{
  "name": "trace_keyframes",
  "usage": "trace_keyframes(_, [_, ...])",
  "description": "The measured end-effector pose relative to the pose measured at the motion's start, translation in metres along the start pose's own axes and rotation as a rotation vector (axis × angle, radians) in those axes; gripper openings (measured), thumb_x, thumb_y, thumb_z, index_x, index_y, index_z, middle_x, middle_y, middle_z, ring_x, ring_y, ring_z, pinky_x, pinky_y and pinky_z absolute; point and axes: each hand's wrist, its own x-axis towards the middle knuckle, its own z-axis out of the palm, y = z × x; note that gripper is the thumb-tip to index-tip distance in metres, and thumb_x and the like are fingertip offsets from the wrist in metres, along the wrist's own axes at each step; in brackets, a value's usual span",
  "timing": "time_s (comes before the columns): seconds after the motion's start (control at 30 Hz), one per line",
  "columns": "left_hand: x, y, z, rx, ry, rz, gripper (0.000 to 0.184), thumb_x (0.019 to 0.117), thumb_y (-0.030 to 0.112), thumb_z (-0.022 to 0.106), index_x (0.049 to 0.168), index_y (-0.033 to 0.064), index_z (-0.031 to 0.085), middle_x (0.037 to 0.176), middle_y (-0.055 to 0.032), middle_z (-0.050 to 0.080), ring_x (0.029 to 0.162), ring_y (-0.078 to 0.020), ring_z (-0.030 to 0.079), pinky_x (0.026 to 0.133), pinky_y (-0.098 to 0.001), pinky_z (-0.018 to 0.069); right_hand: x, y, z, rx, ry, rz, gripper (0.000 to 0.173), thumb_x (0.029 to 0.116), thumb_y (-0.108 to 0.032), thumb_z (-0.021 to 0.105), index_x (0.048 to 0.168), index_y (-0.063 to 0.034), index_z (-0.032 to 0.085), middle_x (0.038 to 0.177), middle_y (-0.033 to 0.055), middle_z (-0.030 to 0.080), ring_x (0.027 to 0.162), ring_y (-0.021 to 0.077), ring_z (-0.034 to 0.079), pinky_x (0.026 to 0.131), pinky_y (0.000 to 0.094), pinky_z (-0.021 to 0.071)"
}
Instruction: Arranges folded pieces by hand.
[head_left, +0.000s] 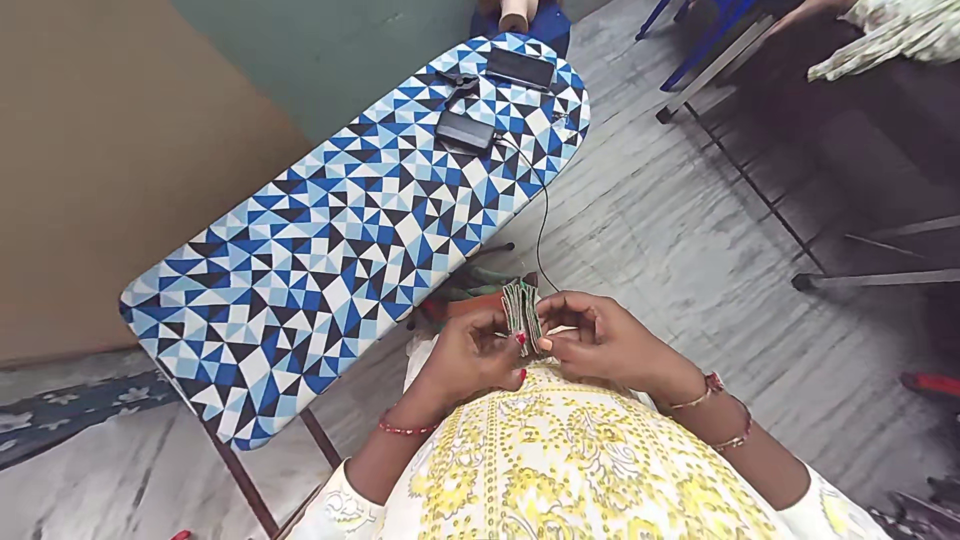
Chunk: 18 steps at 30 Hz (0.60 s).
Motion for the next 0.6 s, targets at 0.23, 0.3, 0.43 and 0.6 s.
trace_keyframes(0.23, [0.023, -0.002, 0.010, 0.049, 0.023, 0.025, 0.028, 0.0759, 0.006, 0.076, 0.100, 0.0022, 0.064, 0.092, 0.0086, 0.069, 0.080, 0.0045, 0.065, 0.071, -0.0153, 0.0567, 0.011, 0.001, -0.024, 0.063, -0.021, -0.023, 0.030, 0.0893, -0.006, 0.068, 0.118, -0.0001, 0.062, 0.106, -0.0041, 0.069, 0.090, -0.0007, 0.068, 0.078, 0.0163, 0.0589])
trace_keyframes(0.3, [0.027, -0.002, 0.012, 0.051, 0.035, 0.029, 0.027, 0.0759, 0.008, 0.076, 0.100, 0.0030, 0.064, 0.092, 0.0095, 0.068, 0.079, 0.0052, 0.065, 0.071, -0.0150, 0.0563, 0.015, 0.000, -0.028, 0.066, -0.026, -0.023, 0.030, 0.0885, -0.007, 0.069, 0.117, -0.0005, 0.062, 0.104, -0.0045, 0.069, 0.089, -0.0008, 0.068, 0.077, 0.0163, 0.0590])
trace_keyframes(0.43, [0.034, -0.001, 0.015, 0.045, 0.058, 0.021, 0.025, 0.0793, 0.008, 0.074, 0.100, 0.0018, 0.064, 0.091, 0.0086, 0.069, 0.079, 0.0045, 0.065, 0.070, -0.0154, 0.0567, 0.022, -0.003, -0.036, 0.046, -0.040, -0.022, 0.031, 0.0869, -0.008, 0.073, 0.115, -0.0007, 0.061, 0.102, -0.0041, 0.067, 0.088, -0.0006, 0.068, 0.077, 0.0166, 0.0597])
trace_keyframes(0.6, [0.042, -0.001, 0.020, -0.008, 0.101, 0.025, 0.028, 0.0788, 0.010, 0.079, 0.101, 0.0033, 0.064, 0.093, 0.0088, 0.069, 0.083, 0.0027, 0.067, 0.075, -0.0176, 0.0589, 0.033, -0.005, -0.047, 0.032, -0.081, -0.009, 0.029, 0.0878, -0.006, 0.073, 0.114, -0.0026, 0.061, 0.100, -0.0046, 0.068, 0.084, -0.0009, 0.068, 0.071, 0.0155, 0.0588])
